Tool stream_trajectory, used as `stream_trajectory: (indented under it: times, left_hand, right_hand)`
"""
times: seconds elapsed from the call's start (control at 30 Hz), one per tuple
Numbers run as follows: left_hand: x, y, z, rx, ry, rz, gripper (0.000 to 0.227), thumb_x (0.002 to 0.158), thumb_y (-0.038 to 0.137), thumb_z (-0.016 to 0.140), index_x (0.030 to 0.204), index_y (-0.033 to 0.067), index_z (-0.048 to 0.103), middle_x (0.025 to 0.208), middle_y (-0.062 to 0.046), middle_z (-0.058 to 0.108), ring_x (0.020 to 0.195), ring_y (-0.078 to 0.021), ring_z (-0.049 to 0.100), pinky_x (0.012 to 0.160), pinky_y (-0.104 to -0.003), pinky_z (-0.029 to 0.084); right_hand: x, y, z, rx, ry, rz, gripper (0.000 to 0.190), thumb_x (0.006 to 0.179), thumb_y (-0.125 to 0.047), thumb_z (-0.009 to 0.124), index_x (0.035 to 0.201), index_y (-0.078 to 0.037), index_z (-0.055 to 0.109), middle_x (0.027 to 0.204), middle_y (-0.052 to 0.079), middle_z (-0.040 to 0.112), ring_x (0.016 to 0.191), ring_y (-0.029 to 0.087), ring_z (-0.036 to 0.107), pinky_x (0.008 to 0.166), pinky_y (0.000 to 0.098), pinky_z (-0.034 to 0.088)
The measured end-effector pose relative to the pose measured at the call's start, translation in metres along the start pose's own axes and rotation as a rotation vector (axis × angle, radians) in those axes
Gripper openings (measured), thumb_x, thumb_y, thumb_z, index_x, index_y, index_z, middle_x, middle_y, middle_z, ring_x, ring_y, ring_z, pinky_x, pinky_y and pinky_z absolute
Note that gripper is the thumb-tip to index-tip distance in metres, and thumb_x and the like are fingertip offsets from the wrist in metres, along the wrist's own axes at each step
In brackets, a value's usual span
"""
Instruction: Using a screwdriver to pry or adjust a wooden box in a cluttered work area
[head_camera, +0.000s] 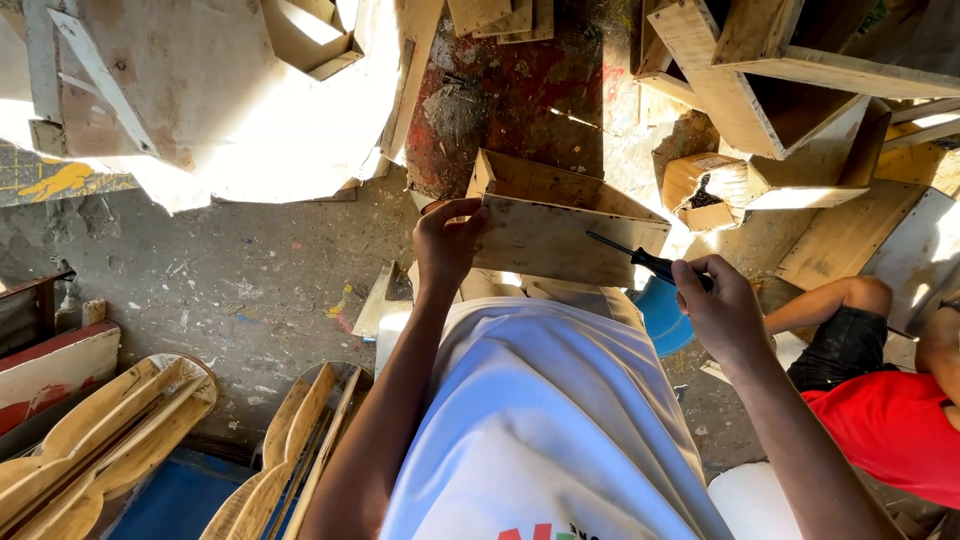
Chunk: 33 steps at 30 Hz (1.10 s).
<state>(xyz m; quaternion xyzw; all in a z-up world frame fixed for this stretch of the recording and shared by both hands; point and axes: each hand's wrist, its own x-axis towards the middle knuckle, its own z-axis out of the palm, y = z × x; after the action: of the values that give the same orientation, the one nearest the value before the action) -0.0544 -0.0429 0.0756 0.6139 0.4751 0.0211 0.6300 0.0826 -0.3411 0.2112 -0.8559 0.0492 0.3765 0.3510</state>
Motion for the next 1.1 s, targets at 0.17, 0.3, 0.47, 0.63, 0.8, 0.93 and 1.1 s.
stream_trajectory:
  times: [0.17,0.3,0.47,0.63,0.8,0.93,1.1]
  left_hand:
    - [0.018,-0.008,0.004,-0.039,-0.019,0.052,0.021,0.083,0.018,0.087,0.103,0.0177,0.082,0.091,-0.004,0.078,0.082,-0.0188,0.077,0.071,-0.03,0.062]
    - [0.026,-0.006,0.01,-0.053,-0.028,0.104,0.021,0.083,0.018,0.086,0.103,0.0167,0.082,0.089,-0.005,0.074,0.079,-0.0175,0.075,0.067,-0.03,0.061]
    - [0.032,-0.013,0.008,-0.053,-0.052,0.12,0.024,0.082,0.018,0.089,0.105,0.0171,0.082,0.087,-0.005,0.072,0.076,-0.0171,0.074,0.063,-0.03,0.06]
    - [0.05,-0.022,0.008,-0.031,-0.114,0.08,0.026,0.08,0.021,0.091,0.104,0.0195,0.083,0.081,-0.002,0.072,0.068,-0.0109,0.07,0.059,-0.024,0.059]
    - [0.061,-0.009,0.01,-0.032,-0.125,0.15,0.023,0.08,0.02,0.09,0.101,0.0138,0.082,0.088,-0.008,0.072,0.069,-0.0147,0.071,0.054,-0.026,0.061]
    - [0.067,0.017,0.009,0.058,-0.173,0.215,0.022,0.083,0.023,0.088,0.103,0.015,0.081,0.11,-0.007,0.072,0.079,-0.0195,0.072,0.059,-0.029,0.062]
    - [0.062,0.054,-0.004,-0.009,-0.442,0.187,0.018,0.096,0.018,0.073,0.11,0.0085,0.066,0.143,-0.013,0.061,0.093,-0.018,0.068,0.062,-0.028,0.063]
  right_hand:
    - [0.0,-0.01,-0.002,-0.037,0.021,-0.015,0.031,0.116,-0.033,0.059,0.107,-0.003,0.063,0.065,0.008,0.059,0.058,0.009,0.045,0.052,0.0267,0.031]
    - [0.001,-0.008,0.0,-0.078,0.082,-0.072,0.033,0.115,-0.034,0.06,0.107,-0.002,0.064,0.071,0.011,0.063,0.064,0.014,0.053,0.057,0.0299,0.037]
    - [0.001,-0.036,0.012,-0.141,0.181,-0.157,0.029,0.115,-0.034,0.057,0.115,-0.006,0.063,0.08,0.014,0.067,0.071,0.02,0.061,0.065,0.0353,0.044]
    - [0.006,-0.045,0.024,-0.101,0.201,-0.186,0.026,0.111,-0.033,0.062,0.112,-0.008,0.064,0.081,0.01,0.069,0.077,0.019,0.062,0.069,0.034,0.046]
    - [0.015,-0.052,0.033,-0.162,0.229,-0.325,0.027,0.116,-0.035,0.054,0.12,-0.009,0.061,0.096,0.014,0.072,0.087,0.027,0.065,0.072,0.0399,0.051]
    - [0.034,-0.044,0.039,-0.259,0.327,-0.493,0.029,0.117,-0.034,0.057,0.121,-0.005,0.06,0.094,0.02,0.066,0.093,0.036,0.066,0.074,0.0494,0.053]
    - [0.041,-0.044,0.048,-0.171,0.321,-0.469,0.026,0.118,-0.03,0.057,0.117,-0.005,0.061,0.092,0.02,0.07,0.093,0.039,0.07,0.073,0.0519,0.053]
